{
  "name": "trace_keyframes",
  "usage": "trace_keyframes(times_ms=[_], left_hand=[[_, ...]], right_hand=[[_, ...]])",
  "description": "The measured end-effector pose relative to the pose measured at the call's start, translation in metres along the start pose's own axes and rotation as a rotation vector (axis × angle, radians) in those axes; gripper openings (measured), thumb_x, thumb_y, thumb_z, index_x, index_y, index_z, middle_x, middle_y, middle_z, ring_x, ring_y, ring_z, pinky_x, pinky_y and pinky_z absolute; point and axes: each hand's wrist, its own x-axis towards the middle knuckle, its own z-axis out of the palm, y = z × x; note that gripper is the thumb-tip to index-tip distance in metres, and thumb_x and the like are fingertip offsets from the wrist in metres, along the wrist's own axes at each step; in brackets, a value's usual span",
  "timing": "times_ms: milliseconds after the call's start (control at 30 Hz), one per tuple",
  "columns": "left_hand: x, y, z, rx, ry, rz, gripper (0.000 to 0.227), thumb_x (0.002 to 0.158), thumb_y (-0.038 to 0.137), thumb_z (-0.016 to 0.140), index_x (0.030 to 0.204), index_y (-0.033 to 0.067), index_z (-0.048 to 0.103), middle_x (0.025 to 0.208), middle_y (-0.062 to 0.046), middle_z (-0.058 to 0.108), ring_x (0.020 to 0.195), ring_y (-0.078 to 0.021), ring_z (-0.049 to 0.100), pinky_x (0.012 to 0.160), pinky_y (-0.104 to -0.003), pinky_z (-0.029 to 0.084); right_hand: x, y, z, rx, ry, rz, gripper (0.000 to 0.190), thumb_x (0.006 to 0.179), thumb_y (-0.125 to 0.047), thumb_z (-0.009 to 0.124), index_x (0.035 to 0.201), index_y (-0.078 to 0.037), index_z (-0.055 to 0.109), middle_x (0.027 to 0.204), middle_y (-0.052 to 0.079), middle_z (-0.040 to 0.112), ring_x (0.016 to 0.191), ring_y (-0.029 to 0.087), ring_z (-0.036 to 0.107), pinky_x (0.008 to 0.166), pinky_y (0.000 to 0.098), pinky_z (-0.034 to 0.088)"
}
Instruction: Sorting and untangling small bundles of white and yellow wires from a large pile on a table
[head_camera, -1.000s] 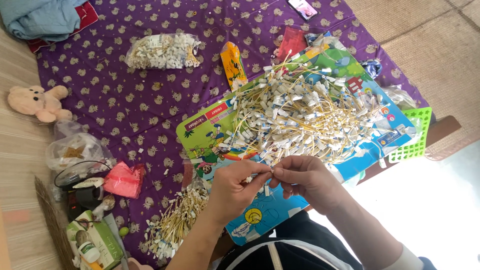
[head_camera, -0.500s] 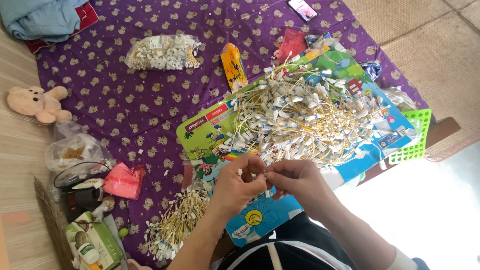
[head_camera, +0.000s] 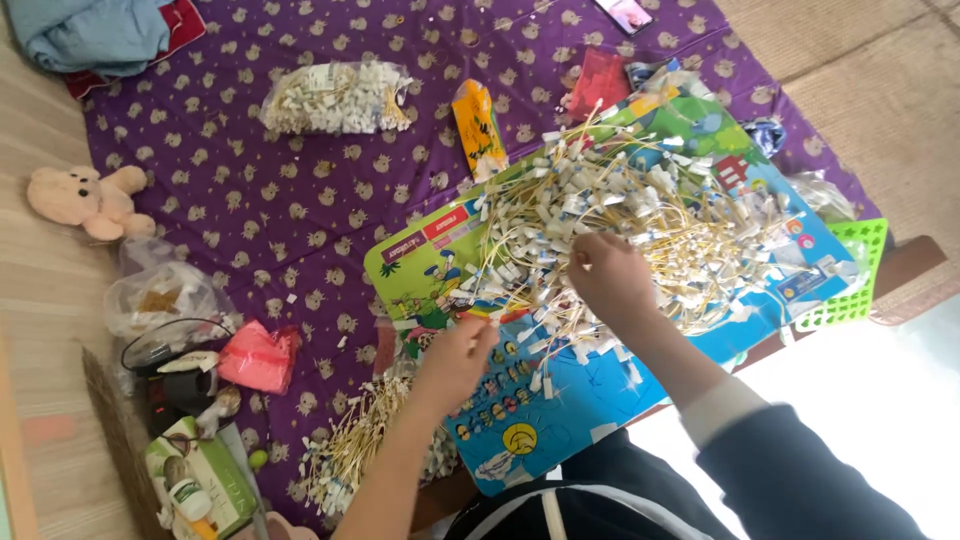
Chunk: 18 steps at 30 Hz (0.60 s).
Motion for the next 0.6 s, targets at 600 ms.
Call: trace_keyframes(times_ms=[600], left_hand=[[0.054, -0.047, 0.12, 0.84, 0.073, 0.517, 0.016, 0.092, 0.016, 0.061, 0.091, 0.0004, 0.062, 0.104, -0.017, 0.058, 0.061, -0.028, 0.067, 0.048, -0.042, 0.057]], right_hand=[[-0.019, -0.072, -0.177, 0.829, -0.128, 0.409, 0.016, 0.083, -0.002, 0.068, 0.097, 0.007, 0.072, 0.075, 0.019, 0.067, 0.068, 0.023, 0.07, 0.067, 0.0374, 0.059]])
